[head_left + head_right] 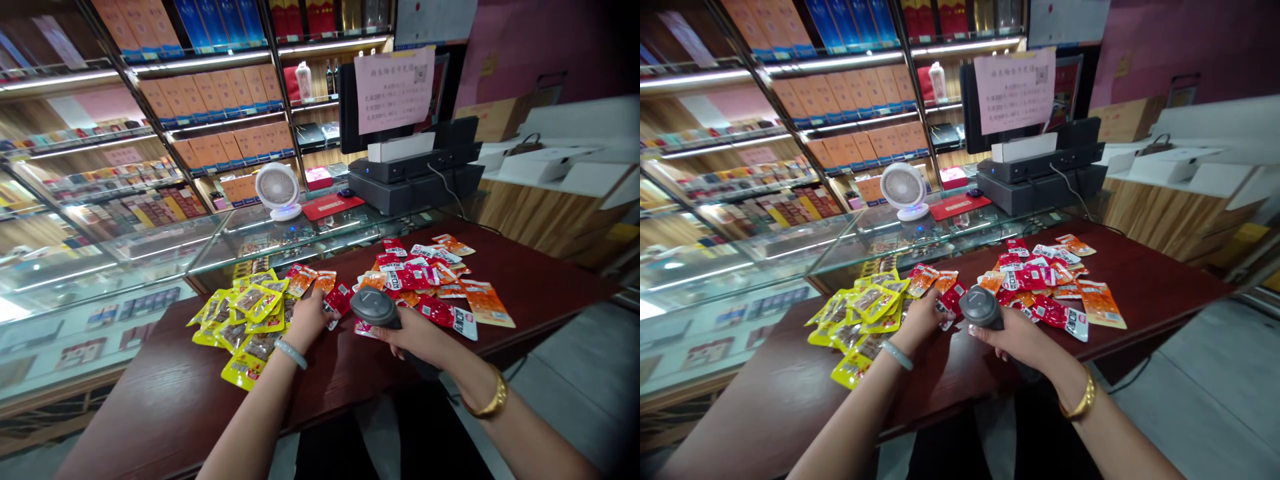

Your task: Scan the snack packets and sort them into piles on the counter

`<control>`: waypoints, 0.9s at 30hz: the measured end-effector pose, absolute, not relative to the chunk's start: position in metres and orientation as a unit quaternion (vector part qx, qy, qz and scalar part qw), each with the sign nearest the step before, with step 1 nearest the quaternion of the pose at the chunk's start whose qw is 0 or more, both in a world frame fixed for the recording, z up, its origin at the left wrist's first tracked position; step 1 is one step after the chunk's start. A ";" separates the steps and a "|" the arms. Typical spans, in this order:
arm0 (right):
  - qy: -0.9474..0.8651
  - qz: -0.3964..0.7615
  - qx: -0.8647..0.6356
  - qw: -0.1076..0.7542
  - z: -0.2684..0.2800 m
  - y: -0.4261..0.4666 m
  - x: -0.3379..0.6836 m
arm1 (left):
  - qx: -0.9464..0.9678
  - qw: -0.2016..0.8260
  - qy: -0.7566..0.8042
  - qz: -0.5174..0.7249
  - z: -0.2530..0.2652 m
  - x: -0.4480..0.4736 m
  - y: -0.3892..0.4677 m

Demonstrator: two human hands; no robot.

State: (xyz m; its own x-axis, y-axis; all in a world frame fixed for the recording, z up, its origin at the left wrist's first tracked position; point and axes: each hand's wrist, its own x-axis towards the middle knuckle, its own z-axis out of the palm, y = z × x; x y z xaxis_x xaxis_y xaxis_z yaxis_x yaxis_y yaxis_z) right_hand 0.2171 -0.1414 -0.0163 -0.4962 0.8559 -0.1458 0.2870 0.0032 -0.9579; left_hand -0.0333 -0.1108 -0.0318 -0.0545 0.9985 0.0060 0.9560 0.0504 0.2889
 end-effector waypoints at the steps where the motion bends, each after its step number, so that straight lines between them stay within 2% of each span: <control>1: -0.659 0.559 -0.431 0.258 -0.015 -0.140 0.217 | 0.673 0.117 0.716 0.147 -0.032 -0.028 -0.104; 4: -0.654 0.554 -0.438 0.269 -0.011 -0.136 0.217 | 0.680 0.196 0.655 0.265 -0.029 -0.005 -0.080; 6: -0.652 0.549 -0.444 0.277 -0.010 -0.133 0.216 | 0.706 0.227 0.604 0.293 -0.025 0.006 -0.066; 8: -0.652 0.547 -0.444 0.280 -0.011 -0.132 0.217 | 0.714 0.164 0.625 0.269 -0.022 0.006 -0.059; 11: -0.654 0.553 -0.440 0.269 -0.013 -0.131 0.219 | 0.660 -0.012 0.735 0.157 -0.021 -0.014 -0.058; 14: -0.653 0.558 -0.439 0.264 -0.017 -0.127 0.219 | 0.639 -0.061 0.765 0.053 -0.027 -0.037 -0.060; 19: -0.661 0.549 -0.440 0.261 -0.023 -0.119 0.215 | 0.662 0.021 0.747 0.049 -0.040 -0.046 -0.058; 23: -0.667 0.541 -0.446 0.252 -0.020 -0.114 0.216 | 0.667 0.118 0.721 0.148 -0.045 -0.043 -0.066; 27: -0.666 0.554 -0.437 0.241 -0.015 -0.113 0.218 | 0.664 0.160 0.690 0.237 -0.051 -0.046 -0.073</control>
State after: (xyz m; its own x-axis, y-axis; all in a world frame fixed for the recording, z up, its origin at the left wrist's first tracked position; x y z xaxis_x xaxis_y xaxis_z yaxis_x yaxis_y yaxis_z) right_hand 0.2179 -0.1125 -0.0146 -0.5012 0.8497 -0.1638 0.3153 0.0030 -0.9490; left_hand -0.0464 -0.0732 -0.0510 -0.0657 0.9934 0.0937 0.8414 0.0046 0.5403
